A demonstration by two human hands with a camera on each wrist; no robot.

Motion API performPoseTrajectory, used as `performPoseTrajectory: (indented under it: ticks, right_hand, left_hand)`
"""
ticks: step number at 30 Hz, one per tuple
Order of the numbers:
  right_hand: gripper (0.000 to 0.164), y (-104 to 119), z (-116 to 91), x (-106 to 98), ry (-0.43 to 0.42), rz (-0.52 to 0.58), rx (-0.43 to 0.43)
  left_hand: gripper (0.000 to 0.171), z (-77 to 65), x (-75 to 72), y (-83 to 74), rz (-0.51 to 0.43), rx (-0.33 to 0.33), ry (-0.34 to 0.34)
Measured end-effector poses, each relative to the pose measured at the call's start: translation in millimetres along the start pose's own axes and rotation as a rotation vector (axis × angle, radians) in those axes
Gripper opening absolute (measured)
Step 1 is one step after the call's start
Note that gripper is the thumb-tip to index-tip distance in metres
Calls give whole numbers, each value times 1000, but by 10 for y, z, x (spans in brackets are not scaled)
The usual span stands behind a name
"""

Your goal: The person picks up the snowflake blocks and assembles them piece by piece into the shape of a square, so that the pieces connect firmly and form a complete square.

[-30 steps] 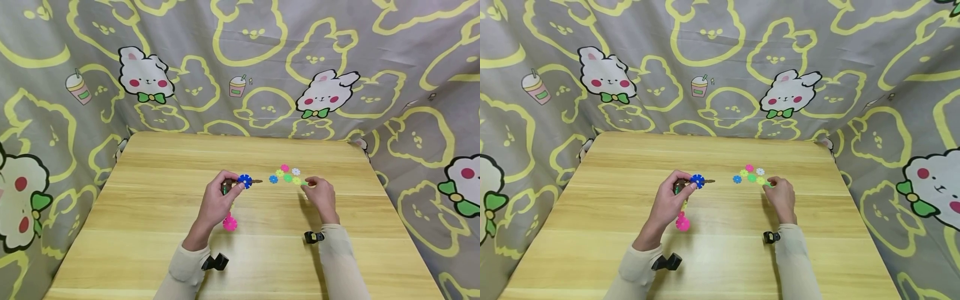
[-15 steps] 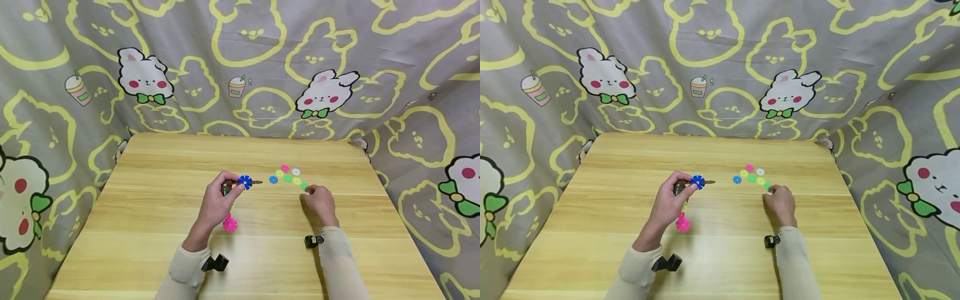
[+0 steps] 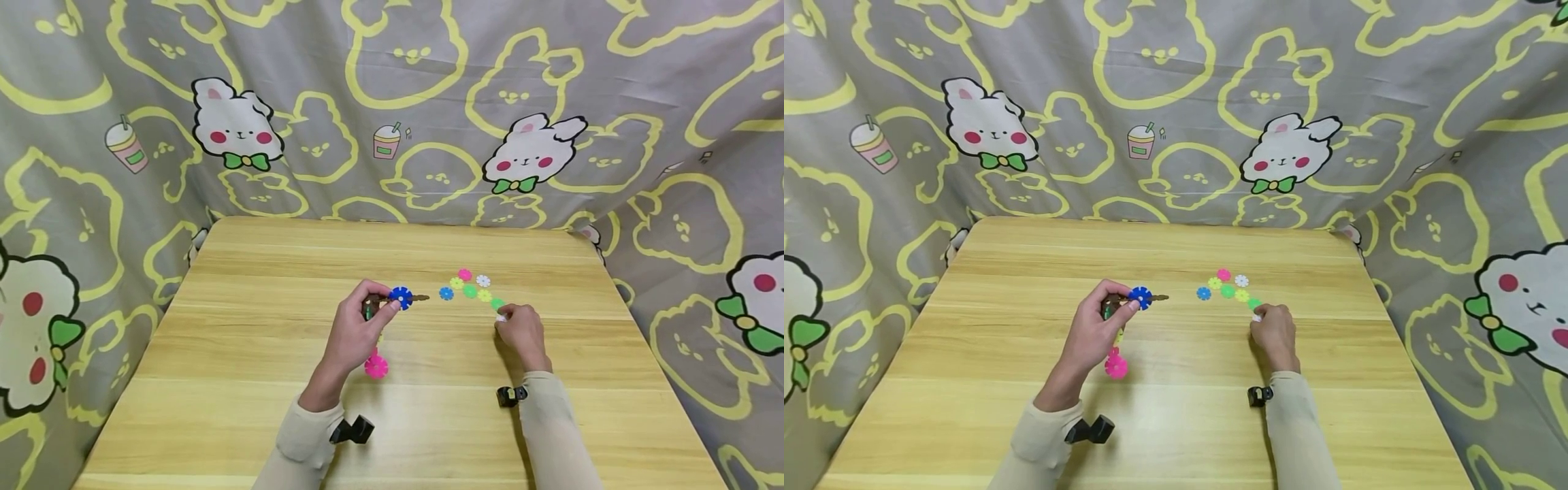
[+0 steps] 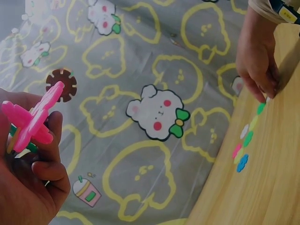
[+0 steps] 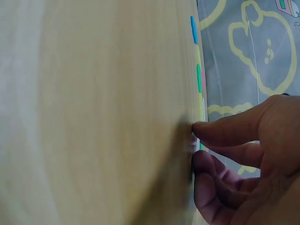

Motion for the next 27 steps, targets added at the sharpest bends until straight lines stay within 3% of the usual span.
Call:
performPoseTrajectory:
  ticks: [15, 27]
  right_hand:
    - [40, -45, 12, -23, -16, -38, -8]
    - [27, 13, -6, -41, -29, -47, 1]
  left_hand:
    - [14, -1, -1, 14, 8, -4, -2]
    - [13, 3, -16, -4, 13, 2, -12]
Point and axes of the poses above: each hand's wrist, its own z-axis towards the middle knuckle, its own x-axis out of the palm, y = z × x, the point moved 3 cm from there along z, towards the middle knuckle, and after that the axes turned 3 degrees about -y, right-handed, at the moved point
